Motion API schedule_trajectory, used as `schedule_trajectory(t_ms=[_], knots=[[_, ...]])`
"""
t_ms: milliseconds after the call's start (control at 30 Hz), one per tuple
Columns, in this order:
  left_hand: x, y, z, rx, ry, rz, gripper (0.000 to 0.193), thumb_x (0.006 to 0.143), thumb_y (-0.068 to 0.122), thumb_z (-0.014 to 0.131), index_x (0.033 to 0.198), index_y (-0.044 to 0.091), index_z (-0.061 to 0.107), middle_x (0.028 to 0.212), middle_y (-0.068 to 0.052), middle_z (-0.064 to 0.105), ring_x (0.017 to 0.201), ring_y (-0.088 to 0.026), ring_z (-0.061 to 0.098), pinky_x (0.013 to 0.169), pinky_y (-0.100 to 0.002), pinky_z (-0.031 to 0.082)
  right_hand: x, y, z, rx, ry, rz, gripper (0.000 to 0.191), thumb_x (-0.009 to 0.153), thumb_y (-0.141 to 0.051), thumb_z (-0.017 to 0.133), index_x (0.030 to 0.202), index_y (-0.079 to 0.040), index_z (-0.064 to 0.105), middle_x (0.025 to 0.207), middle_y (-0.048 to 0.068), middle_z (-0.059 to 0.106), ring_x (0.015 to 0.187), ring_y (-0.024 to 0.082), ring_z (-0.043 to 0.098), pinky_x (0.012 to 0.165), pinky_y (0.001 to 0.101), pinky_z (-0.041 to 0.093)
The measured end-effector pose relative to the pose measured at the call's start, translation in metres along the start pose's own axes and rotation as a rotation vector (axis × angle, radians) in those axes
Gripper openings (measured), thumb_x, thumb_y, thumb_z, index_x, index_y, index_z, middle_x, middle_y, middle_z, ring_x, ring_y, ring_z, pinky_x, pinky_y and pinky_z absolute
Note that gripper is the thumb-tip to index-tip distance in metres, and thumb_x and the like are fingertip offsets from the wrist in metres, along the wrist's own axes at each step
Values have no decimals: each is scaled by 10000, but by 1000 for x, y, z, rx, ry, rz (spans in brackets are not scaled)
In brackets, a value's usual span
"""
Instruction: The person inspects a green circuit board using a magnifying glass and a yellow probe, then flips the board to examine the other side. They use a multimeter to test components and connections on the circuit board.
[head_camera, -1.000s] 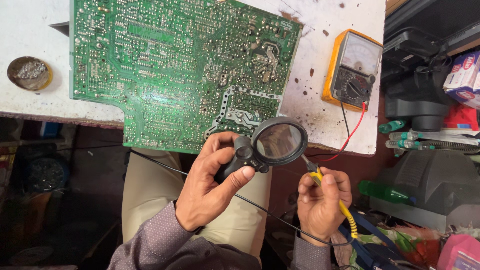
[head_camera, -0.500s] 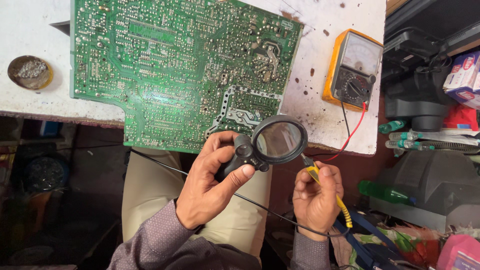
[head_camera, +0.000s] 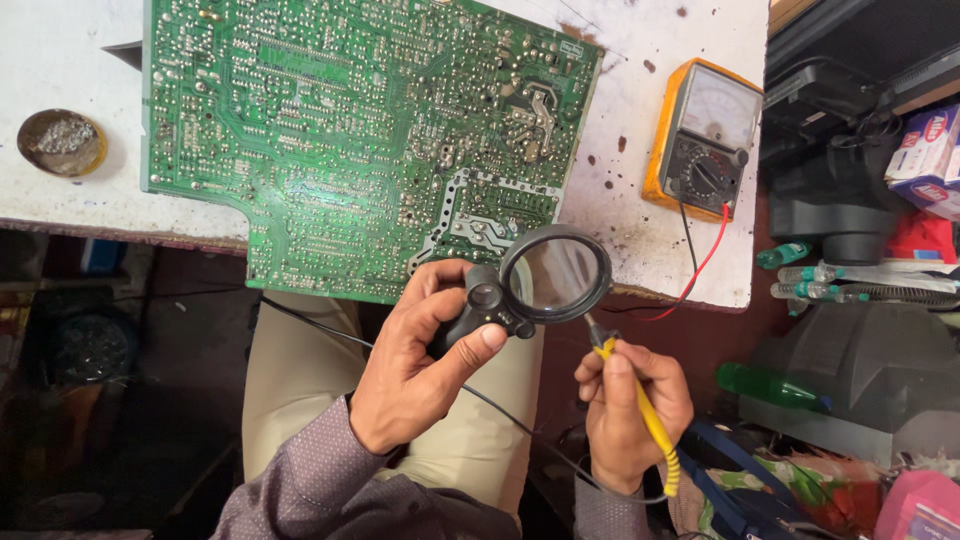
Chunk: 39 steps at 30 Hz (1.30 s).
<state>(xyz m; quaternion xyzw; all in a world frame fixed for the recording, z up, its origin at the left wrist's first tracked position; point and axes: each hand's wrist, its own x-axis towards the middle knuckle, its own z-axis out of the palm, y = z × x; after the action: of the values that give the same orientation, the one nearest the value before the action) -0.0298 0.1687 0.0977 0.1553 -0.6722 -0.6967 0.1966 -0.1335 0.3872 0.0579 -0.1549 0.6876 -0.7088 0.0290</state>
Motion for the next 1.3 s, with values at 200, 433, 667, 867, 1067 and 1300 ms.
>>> schedule_trajectory(t_ms=[200,433,667,867,1067,1300], knots=[[0,-1,1,7,5,19,222,932,203,731,1063,23,741,1241,-117,586,1204,-237,555,1028,-342,447,0,13,-15,396,144,80,119,1029,-116,639,1085,-16,609,888,141,686,719,182,647,545,239,481],[0,-1,0,-7,1,21,216,936,201,729,1056,21,740,1243,-116,581,1207,-236,549,1022,-340,448,36,70,-58,1297,117,583,221,1114,-213,619,1069,3,622,875,97,631,735,129,556,589,158,471],[1,-1,1,-5,2,18,219,934,205,731,1048,19,738,1237,-120,579,1199,-238,550,1014,-339,451,16,47,-49,745,153,364,169,1046,-210,642,1102,-51,647,892,118,685,756,177,622,574,218,475],[0,-2,1,-4,12,19,225,932,205,731,1052,15,736,1230,-120,584,1198,-241,553,1024,-341,450,8,9,-16,219,80,84,136,1038,-137,624,1105,-20,637,855,162,690,684,210,641,559,258,477],[0,-4,1,-3,11,26,233,927,213,735,1052,17,732,1241,-118,582,1200,-239,557,1025,-342,451,8,-19,-6,-61,-35,-85,155,1004,-16,643,1147,43,646,941,186,715,731,197,678,639,274,541],[-1,-7,3,-48,15,31,245,929,222,737,1071,22,740,1234,-118,583,1202,-242,555,1038,-352,447,18,-51,4,-295,-148,-177,148,987,14,670,1131,46,681,995,178,725,790,169,702,665,249,569]])
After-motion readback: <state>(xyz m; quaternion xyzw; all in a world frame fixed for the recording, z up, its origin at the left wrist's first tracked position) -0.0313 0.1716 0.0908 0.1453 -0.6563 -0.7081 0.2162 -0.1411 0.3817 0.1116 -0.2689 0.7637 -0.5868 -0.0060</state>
